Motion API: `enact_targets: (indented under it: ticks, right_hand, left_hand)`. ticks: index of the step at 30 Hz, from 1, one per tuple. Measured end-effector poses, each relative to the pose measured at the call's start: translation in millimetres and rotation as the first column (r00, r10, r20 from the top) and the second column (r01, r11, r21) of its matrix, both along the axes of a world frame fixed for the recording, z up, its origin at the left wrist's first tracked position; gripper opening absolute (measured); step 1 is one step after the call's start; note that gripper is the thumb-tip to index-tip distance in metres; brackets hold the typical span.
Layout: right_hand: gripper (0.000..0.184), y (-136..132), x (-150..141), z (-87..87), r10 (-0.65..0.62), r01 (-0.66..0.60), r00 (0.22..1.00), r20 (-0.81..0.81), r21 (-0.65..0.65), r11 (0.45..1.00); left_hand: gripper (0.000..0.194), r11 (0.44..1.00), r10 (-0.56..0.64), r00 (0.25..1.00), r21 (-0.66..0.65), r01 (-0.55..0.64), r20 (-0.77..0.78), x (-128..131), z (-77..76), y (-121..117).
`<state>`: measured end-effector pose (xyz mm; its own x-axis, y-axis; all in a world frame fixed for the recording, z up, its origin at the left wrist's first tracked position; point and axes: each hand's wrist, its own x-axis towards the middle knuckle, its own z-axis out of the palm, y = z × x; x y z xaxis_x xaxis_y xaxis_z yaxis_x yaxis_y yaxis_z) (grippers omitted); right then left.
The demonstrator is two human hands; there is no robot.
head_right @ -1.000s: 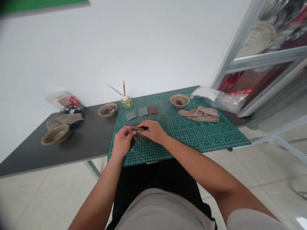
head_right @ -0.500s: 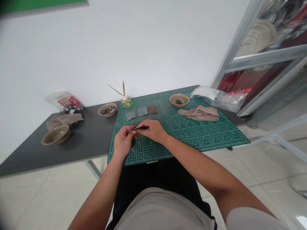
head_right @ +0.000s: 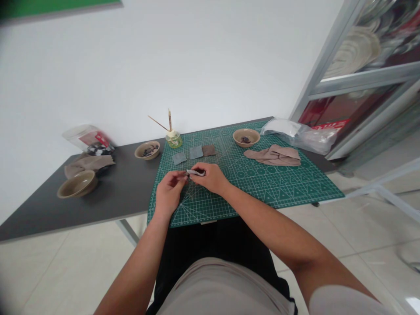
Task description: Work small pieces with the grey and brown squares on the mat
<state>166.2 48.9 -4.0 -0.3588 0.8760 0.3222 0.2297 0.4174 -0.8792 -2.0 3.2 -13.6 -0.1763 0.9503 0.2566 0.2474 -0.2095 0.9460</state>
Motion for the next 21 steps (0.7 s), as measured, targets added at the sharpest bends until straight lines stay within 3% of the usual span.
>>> enact_targets:
  ticks: [11,21]
  right_hand:
    - [0.005,3.7,-0.5,-0.3,0.067,-0.075,0.995,0.077,0.097,0.992]
    - [0.004,1.0,1.2,0.4,0.050,-0.053,0.996,0.072,0.038,0.998]
  left_hand:
    - [0.023,0.995,0.061,0.998,-0.071,-0.063,-0.032,0.3,6.4,-2.7]
    - [0.018,0.988,0.044,0.993,-0.140,-0.059,-0.109,1.2,10.2,-1.5]
